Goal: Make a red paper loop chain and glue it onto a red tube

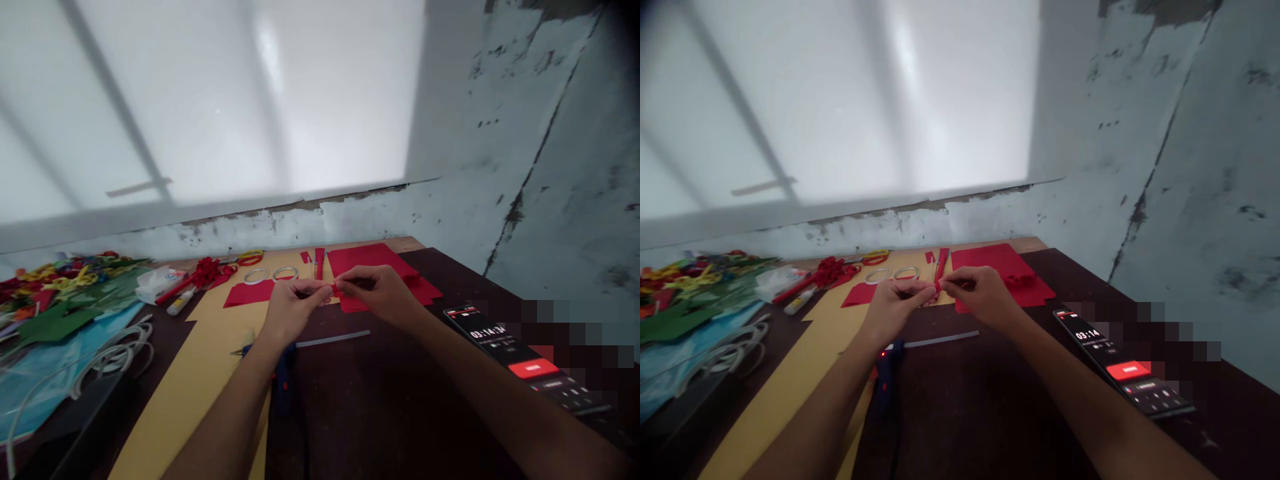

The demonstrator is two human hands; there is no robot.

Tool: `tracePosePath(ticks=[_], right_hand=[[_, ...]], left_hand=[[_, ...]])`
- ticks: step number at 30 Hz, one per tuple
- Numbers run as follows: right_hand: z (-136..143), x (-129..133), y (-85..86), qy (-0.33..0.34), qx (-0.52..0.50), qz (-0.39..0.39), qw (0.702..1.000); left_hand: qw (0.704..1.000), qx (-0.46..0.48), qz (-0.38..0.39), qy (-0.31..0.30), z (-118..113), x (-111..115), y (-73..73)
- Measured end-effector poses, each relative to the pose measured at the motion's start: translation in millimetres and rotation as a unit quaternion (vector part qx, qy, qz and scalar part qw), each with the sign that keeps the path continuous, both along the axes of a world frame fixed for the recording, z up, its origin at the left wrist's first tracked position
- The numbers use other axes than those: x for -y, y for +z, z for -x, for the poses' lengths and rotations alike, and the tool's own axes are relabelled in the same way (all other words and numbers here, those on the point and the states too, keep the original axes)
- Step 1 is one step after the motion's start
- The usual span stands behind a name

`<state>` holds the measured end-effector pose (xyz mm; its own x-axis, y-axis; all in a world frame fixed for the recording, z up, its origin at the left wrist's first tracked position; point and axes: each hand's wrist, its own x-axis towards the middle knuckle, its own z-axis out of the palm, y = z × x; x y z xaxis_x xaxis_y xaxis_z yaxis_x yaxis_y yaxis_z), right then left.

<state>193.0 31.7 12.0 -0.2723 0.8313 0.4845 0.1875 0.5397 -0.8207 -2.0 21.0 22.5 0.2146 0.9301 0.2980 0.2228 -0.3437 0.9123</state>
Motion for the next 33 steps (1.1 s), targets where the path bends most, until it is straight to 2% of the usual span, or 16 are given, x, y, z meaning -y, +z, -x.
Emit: tracePosePath(ticks=[13, 22, 28, 33], right_hand=[[-25, -15, 8.0, -0.070, 0.034, -0.028, 0.997], [-36, -19, 7.7, -0.111, 0.017, 0.015, 0.994], [-31, -19, 4.7, -0.120, 0.010, 0.017, 0.993], [-28, -20, 1.6, -0.083, 0.010, 0.022, 0.996]], left_hand=[[0.998, 0.028, 0.058, -0.003, 4, -2, 4.7], [0.996, 0.052, 0.074, 0.017, 5, -2, 6.9], [0.996, 0.047, 0.069, 0.017, 7, -4, 7.6], [0.996, 0.052, 0.069, 0.026, 7, -4, 5.2]])
